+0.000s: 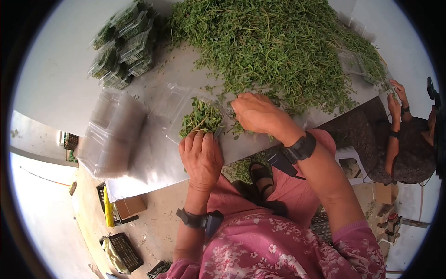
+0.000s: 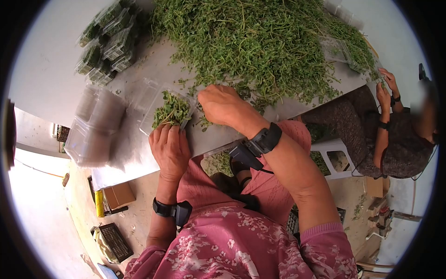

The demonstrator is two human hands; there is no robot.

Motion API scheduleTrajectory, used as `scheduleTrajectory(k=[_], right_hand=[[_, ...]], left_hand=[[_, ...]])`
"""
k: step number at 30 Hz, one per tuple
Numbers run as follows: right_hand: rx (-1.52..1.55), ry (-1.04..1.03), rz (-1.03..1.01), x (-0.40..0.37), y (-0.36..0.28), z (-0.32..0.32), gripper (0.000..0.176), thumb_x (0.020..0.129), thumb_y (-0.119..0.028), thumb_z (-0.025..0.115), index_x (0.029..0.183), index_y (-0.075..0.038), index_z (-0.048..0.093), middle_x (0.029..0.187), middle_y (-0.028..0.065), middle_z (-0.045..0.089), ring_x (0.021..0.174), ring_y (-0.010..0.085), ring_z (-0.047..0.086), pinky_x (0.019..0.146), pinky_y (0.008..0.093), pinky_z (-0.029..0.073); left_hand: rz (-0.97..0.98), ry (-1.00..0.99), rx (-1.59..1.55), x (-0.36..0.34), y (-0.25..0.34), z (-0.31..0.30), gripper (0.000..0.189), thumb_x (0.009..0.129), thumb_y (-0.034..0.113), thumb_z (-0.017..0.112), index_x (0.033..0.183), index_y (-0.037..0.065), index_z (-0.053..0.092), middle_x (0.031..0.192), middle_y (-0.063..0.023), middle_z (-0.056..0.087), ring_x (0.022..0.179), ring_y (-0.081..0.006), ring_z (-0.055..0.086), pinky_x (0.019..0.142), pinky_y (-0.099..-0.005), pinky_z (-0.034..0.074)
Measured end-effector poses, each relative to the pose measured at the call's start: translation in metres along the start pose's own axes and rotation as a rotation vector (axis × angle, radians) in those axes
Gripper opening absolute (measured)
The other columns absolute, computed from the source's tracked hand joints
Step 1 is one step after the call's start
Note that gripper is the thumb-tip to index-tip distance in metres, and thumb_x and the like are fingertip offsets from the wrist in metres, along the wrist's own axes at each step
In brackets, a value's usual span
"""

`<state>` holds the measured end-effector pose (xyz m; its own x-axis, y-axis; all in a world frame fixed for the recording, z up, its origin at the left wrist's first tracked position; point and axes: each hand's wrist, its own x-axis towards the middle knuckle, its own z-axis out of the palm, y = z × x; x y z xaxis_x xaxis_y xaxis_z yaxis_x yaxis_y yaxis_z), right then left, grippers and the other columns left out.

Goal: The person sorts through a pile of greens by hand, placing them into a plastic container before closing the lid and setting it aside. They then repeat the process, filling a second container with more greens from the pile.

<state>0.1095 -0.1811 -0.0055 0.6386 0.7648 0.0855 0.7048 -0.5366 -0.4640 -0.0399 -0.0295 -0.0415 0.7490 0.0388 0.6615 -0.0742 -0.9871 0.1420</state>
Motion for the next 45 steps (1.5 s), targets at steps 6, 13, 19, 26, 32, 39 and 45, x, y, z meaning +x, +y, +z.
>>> scheduleTrajectory(k=[6,13,19,26,32,39,45], right_hand=[[-0.016,-0.012,0.007,0.001,0.000,0.002,0.013,0.087,-0.009,0.065,0.090,0.003,0.065,0.102,0.0231,0.066,0.102,0.0432,0.063,0.086,0.0495,0.051],[-0.009,0.008,-0.043,0.001,0.004,0.006,0.014,0.088,-0.011,0.065,0.093,0.002,0.064,0.105,0.0216,0.064,0.103,0.0425,0.062,0.087,0.0495,0.051],[0.010,0.019,-0.039,-0.001,0.002,0.005,0.013,0.088,-0.010,0.065,0.091,0.002,0.064,0.103,0.0218,0.064,0.103,0.0423,0.062,0.086,0.0494,0.051],[0.034,0.127,-0.126,-0.002,0.011,0.014,0.010,0.087,-0.008,0.064,0.087,0.003,0.063,0.098,0.0218,0.065,0.097,0.0428,0.064,0.082,0.0491,0.052],[0.036,0.090,-0.086,-0.002,0.008,0.011,0.008,0.086,-0.006,0.062,0.087,0.002,0.063,0.097,0.0211,0.065,0.096,0.0425,0.064,0.082,0.0487,0.052],[0.033,0.037,-0.036,-0.001,0.003,0.007,0.009,0.087,-0.007,0.062,0.090,0.001,0.064,0.102,0.0200,0.064,0.102,0.0416,0.062,0.085,0.0493,0.051],[0.026,0.018,-0.026,0.001,0.004,0.007,0.010,0.087,-0.008,0.062,0.091,0.001,0.064,0.103,0.0199,0.065,0.104,0.0418,0.062,0.087,0.0498,0.051]], left_hand=[[-0.001,-0.002,-0.001,0.000,0.000,0.000,0.019,0.084,0.007,0.068,0.102,0.002,0.065,0.103,-0.0157,0.067,0.102,-0.0351,0.061,0.092,-0.0459,0.044],[0.000,0.008,-0.003,0.001,0.000,-0.001,0.018,0.084,0.007,0.068,0.101,0.001,0.065,0.103,-0.0162,0.068,0.101,-0.0353,0.062,0.090,-0.0463,0.044],[-0.002,0.005,-0.005,0.000,-0.001,0.000,0.018,0.084,0.007,0.068,0.101,0.001,0.065,0.103,-0.0162,0.067,0.101,-0.0353,0.062,0.090,-0.0462,0.044],[0.002,0.012,0.000,0.000,0.000,0.001,0.018,0.084,0.008,0.068,0.100,0.001,0.065,0.103,-0.0161,0.067,0.101,-0.0353,0.061,0.090,-0.0463,0.044],[-0.003,0.002,0.005,-0.001,-0.001,0.001,0.017,0.084,0.008,0.068,0.100,0.001,0.065,0.103,-0.0161,0.067,0.101,-0.0352,0.061,0.090,-0.0462,0.044],[-0.006,0.000,-0.001,0.000,-0.001,0.000,0.017,0.084,0.007,0.068,0.101,0.001,0.065,0.103,-0.0160,0.067,0.102,-0.0351,0.061,0.091,-0.0459,0.044],[-0.003,0.002,-0.003,0.000,-0.001,0.000,0.018,0.084,0.007,0.068,0.100,0.001,0.065,0.103,-0.0159,0.068,0.102,-0.0347,0.062,0.091,-0.0457,0.044]])
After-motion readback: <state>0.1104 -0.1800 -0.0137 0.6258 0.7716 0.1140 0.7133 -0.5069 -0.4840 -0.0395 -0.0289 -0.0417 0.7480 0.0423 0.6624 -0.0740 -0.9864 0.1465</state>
